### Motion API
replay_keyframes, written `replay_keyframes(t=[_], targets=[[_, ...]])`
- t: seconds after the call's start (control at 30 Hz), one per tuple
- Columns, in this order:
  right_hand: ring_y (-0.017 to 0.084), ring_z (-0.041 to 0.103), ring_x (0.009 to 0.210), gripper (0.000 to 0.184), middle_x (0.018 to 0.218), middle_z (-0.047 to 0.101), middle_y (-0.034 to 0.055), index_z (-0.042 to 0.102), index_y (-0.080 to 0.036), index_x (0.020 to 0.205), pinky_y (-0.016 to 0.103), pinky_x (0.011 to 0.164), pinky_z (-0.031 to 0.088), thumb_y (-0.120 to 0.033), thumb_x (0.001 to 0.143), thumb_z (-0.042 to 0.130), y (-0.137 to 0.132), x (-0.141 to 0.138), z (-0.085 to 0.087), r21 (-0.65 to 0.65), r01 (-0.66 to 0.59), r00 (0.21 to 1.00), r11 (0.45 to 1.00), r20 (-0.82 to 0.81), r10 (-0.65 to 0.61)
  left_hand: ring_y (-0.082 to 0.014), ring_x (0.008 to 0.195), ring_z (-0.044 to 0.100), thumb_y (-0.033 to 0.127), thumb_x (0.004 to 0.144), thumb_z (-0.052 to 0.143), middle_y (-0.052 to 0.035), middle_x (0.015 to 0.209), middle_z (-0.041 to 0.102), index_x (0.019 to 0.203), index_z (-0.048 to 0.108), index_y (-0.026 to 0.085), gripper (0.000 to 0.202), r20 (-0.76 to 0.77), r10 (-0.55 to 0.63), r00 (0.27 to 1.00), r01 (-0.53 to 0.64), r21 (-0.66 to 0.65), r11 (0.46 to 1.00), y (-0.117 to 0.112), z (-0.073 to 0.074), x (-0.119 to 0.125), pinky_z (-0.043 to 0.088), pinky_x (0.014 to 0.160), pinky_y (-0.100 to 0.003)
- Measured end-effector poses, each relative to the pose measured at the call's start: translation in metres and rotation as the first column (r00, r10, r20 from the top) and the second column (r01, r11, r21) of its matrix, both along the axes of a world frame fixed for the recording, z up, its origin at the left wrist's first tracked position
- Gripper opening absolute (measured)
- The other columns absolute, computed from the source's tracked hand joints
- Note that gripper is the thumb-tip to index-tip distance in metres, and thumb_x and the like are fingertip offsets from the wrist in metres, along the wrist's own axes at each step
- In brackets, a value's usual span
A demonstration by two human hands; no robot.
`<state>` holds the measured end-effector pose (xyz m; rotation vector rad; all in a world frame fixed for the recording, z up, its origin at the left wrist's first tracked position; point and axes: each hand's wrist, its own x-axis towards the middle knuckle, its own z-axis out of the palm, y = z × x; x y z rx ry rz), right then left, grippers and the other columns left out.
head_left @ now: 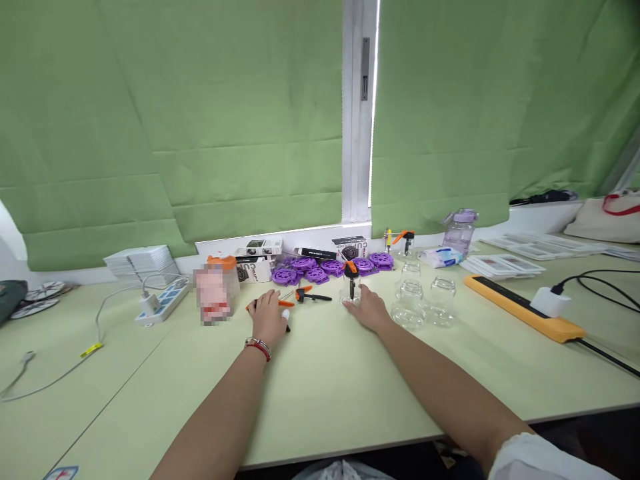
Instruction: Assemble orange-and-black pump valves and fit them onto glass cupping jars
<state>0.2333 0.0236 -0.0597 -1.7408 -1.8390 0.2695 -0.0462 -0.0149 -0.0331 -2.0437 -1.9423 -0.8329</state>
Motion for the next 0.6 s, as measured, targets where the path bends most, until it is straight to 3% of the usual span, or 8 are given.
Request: replay_keyframes(t=[0.23, 0.43, 0.6], targets=[[0.036, 0.045, 0.119, 0.074, 0.128, 0.05, 0.0238, 0.03, -0.005, 0.137, 0.042, 0.095, 0.031, -0.054, 0.085, 0.044, 0.016, 0.008, -0.005, -0.018, 0.11, 0.992, 0.994, 0.071, -0.109, -0.0295, 0.126, 0.038, 0.02, 0.074, 0.05, -0.0148, 0.137, 0.045, 0.12, 0.052, 0.016, 0.046, -0.016, 0.047, 0.999, -0.048, -0.078, 0.996, 0.002, -0.004, -0.001, 0.015, 0.106, -0.051], [0.037, 0.044, 0.119, 0.073, 0.125, 0.051, 0.0252, 0.032, -0.004, 0.136, 0.044, 0.095, 0.031, -0.055, 0.085, 0.043, 0.025, 0.015, -0.008, -0.01, 0.218, 0.973, 0.976, 0.083, -0.217, -0.0285, 0.129, 0.035, 0.018, 0.073, 0.052, -0.0144, 0.138, 0.044, 0.116, 0.053, 0.017, 0.043, -0.08, -0.004, 0.997, -0.005, -0.11, 0.994, 0.0, -0.003, 0.007, 0.011, 0.107, -0.054], [0.037, 0.043, 0.12, 0.075, 0.126, 0.05, 0.0261, 0.029, -0.003, 0.137, 0.045, 0.097, 0.029, -0.055, 0.085, 0.042, 0.026, 0.016, -0.009, -0.005, 0.231, 0.971, 0.973, 0.071, -0.23, -0.0305, 0.129, 0.035, 0.02, 0.075, 0.053, -0.0162, 0.138, 0.045, 0.115, 0.055, 0.017, 0.04, -0.164, -0.076, 0.984, 0.063, -0.084, 0.995, 0.001, -0.005, 0.02, 0.01, 0.108, -0.057]])
